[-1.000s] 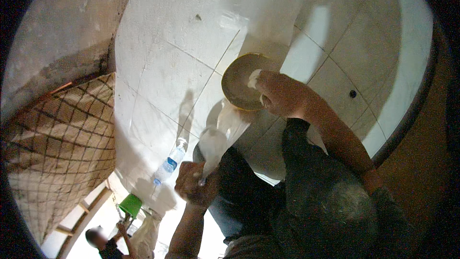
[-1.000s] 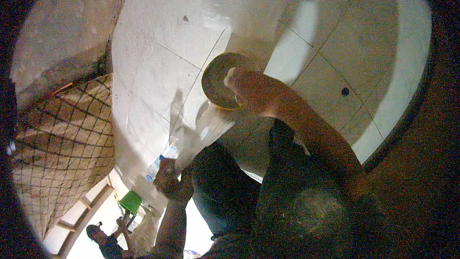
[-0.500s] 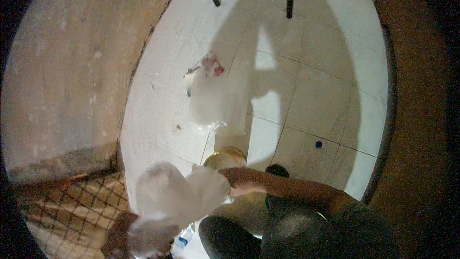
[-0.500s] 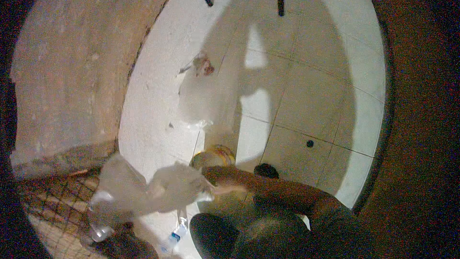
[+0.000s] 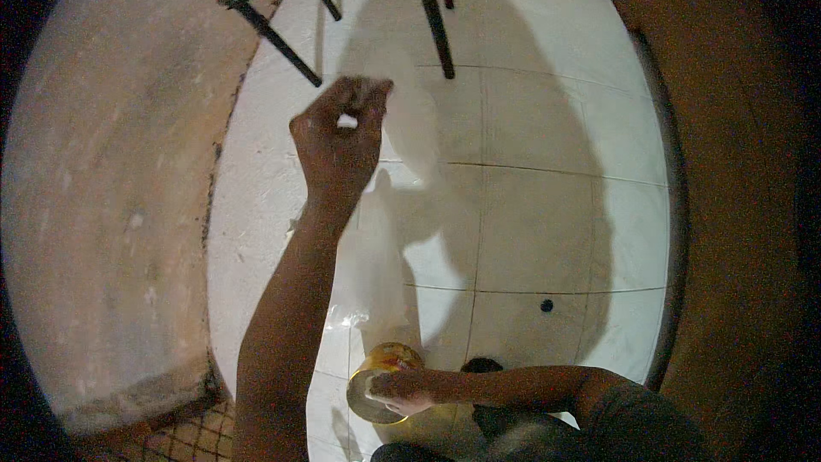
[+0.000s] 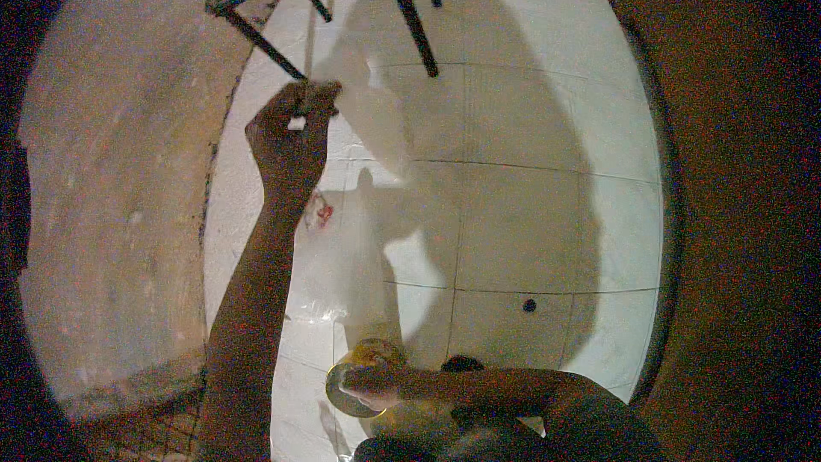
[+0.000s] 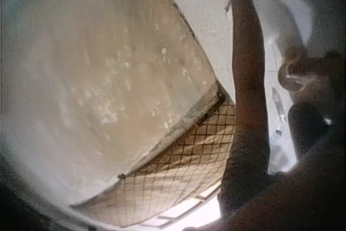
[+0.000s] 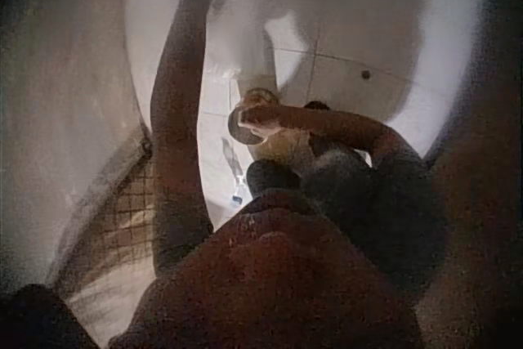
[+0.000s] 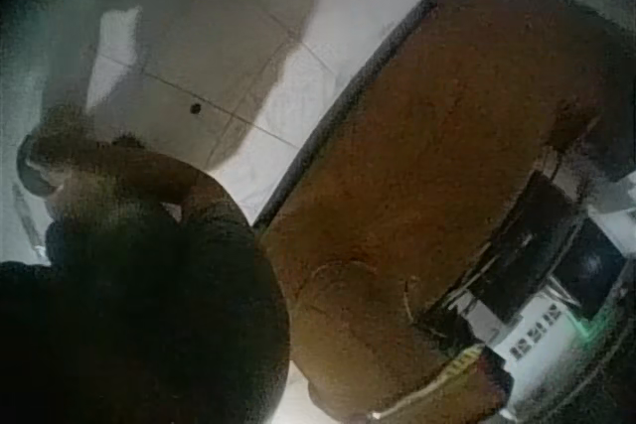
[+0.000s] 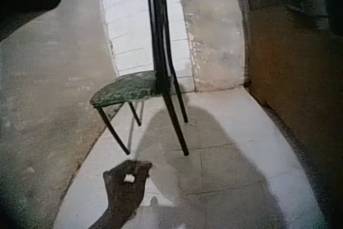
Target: The person fills a plastic bottle with water at a kitchen sink, then moves to a tiled floor area. They sit down, pour water into a metal bowl, and add a white powder from a plastic bag. The person mixes the contents by hand, repeatedly adding more powder and water to form a paste.
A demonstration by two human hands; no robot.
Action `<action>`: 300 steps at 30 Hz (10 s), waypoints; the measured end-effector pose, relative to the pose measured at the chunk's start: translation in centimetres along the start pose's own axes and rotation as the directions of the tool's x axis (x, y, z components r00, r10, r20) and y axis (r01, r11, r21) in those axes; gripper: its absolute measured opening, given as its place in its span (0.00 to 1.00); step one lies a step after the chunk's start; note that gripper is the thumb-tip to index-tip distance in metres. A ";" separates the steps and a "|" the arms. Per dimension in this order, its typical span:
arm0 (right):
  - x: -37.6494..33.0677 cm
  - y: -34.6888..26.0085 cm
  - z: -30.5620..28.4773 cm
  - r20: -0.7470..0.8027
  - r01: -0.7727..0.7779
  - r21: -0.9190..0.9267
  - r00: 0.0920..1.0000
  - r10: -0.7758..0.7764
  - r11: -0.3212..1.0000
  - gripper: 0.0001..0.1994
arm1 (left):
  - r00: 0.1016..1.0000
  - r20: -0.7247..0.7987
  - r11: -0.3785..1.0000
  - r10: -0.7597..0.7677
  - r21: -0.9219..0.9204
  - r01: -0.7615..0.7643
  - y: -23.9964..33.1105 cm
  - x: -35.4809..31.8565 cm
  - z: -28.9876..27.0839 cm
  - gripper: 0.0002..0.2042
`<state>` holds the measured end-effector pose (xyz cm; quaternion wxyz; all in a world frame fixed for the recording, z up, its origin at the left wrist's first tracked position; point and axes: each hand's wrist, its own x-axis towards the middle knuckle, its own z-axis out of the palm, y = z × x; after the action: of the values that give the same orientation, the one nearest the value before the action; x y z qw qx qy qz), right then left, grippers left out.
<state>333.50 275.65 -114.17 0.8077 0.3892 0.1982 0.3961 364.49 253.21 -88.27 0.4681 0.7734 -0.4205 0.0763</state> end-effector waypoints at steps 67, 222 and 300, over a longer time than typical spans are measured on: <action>0.6 -12.2 -2.1 0.008 -0.288 0.444 0.948 -0.318 -0.849 0.21 | -0.081 0.206 0.064 -0.975 0.612 0.789 -3.9 -65.7 -11.9 0.86; -1.9 -4.5 -4.7 -0.240 -0.317 0.527 0.835 -0.496 -0.788 0.16 | -0.127 -0.201 -0.071 -0.971 -0.265 0.962 9.2 -82.1 -21.2 0.21; -4.0 -9.8 -4.0 -0.320 -0.317 0.120 0.885 -0.339 -0.941 0.25 | 0.672 -0.002 0.671 -0.740 0.058 0.739 1.8 -53.8 -2.4 0.80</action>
<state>333.34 270.60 -124.29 -0.2506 0.8293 0.3204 -0.3832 329.72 285.83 -113.28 0.4335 0.8905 -0.0743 -0.1166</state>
